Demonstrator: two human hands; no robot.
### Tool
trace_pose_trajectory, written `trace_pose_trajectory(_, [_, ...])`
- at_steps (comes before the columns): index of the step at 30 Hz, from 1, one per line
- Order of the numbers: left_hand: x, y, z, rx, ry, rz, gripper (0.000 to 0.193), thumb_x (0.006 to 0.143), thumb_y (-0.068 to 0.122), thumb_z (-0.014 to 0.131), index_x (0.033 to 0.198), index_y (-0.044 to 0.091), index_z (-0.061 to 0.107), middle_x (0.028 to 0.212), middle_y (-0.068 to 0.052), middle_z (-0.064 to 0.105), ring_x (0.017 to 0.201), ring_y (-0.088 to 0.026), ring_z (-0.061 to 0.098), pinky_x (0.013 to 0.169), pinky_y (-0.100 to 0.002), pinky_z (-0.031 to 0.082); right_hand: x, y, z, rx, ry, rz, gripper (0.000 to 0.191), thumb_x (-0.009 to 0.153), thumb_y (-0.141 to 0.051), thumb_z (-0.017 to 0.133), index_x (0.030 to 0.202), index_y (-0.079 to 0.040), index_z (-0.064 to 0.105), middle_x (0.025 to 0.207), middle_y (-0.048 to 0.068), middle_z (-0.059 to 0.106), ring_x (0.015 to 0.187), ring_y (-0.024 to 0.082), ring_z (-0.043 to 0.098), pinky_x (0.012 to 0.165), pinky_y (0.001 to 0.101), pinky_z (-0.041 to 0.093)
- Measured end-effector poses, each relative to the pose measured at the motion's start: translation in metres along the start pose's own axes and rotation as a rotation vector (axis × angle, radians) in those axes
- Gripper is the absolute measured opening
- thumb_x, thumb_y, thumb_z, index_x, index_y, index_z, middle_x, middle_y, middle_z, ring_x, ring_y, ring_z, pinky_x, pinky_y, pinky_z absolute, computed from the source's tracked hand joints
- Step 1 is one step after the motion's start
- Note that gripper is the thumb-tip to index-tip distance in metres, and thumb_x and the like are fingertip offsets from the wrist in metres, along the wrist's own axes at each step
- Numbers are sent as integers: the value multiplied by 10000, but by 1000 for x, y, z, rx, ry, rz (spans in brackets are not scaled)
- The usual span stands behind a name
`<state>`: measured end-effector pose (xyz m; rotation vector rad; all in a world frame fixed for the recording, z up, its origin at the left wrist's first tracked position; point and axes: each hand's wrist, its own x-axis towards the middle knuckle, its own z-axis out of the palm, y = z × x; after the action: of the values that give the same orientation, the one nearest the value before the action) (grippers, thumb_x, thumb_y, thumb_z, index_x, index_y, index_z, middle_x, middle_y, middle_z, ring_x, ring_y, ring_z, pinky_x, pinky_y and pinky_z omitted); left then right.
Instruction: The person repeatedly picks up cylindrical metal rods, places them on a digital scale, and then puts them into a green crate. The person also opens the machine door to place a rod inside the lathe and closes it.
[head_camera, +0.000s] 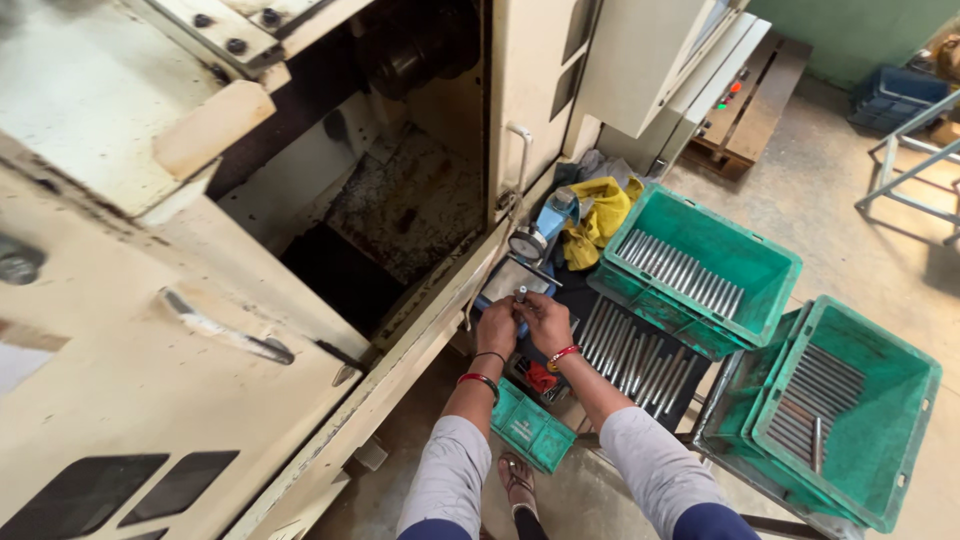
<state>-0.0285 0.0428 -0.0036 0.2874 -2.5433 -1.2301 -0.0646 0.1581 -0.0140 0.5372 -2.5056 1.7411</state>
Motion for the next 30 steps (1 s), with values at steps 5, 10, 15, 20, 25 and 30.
trace_pose_trajectory(5, [3, -8, 14, 4, 21, 2, 178, 939, 195, 606, 1046, 91, 703, 1007, -186, 715, 973, -414, 663, 796, -521, 530, 6, 15, -1, -108, -14, -14, 247, 903, -89, 749, 1138, -17, 728, 937, 145, 767, 849, 218, 780, 714, 314, 596])
trace_pose_trajectory(10, [7, -18, 21, 43, 42, 36, 165, 932, 192, 621, 1009, 67, 699, 989, -186, 716, 962, -405, 668, 795, -513, 536, 8, 26, 3, -29, -29, -17, 285, 886, -32, 691, 1171, -17, 704, 959, 143, 774, 905, 211, 788, 749, 309, 604])
trace_pose_trajectory(15, [20, -25, 25, 38, 39, 67, 140, 929, 145, 605, 978, 59, 703, 966, -194, 718, 954, -408, 668, 805, -514, 533, 20, 35, 10, -43, -14, 12, 277, 890, -45, 716, 1166, -32, 720, 939, 150, 777, 880, 221, 790, 733, 319, 601])
trace_pose_trajectory(20, [40, -26, 32, 95, 18, 43, 143, 894, 130, 624, 978, 46, 703, 974, -197, 719, 955, -404, 672, 804, -507, 540, 39, 41, 10, -103, -46, 88, 305, 899, -32, 678, 1201, -60, 711, 952, 143, 779, 901, 229, 789, 729, 323, 602])
trace_pose_trajectory(25, [55, -30, 40, 97, 15, 21, 159, 914, 124, 612, 1011, 49, 714, 999, -198, 722, 963, -398, 677, 812, -500, 546, 53, 48, 10, -88, -48, 10, 306, 895, -8, 668, 1196, -50, 713, 982, 152, 778, 953, 234, 782, 775, 322, 607])
trace_pose_trajectory(30, [64, -34, 46, 123, 27, 46, 157, 932, 137, 609, 1019, 53, 709, 996, -190, 728, 975, -392, 676, 822, -493, 550, 60, 53, 11, -75, -38, -2, 287, 900, -10, 691, 1185, -29, 712, 979, 164, 768, 929, 238, 783, 758, 331, 605])
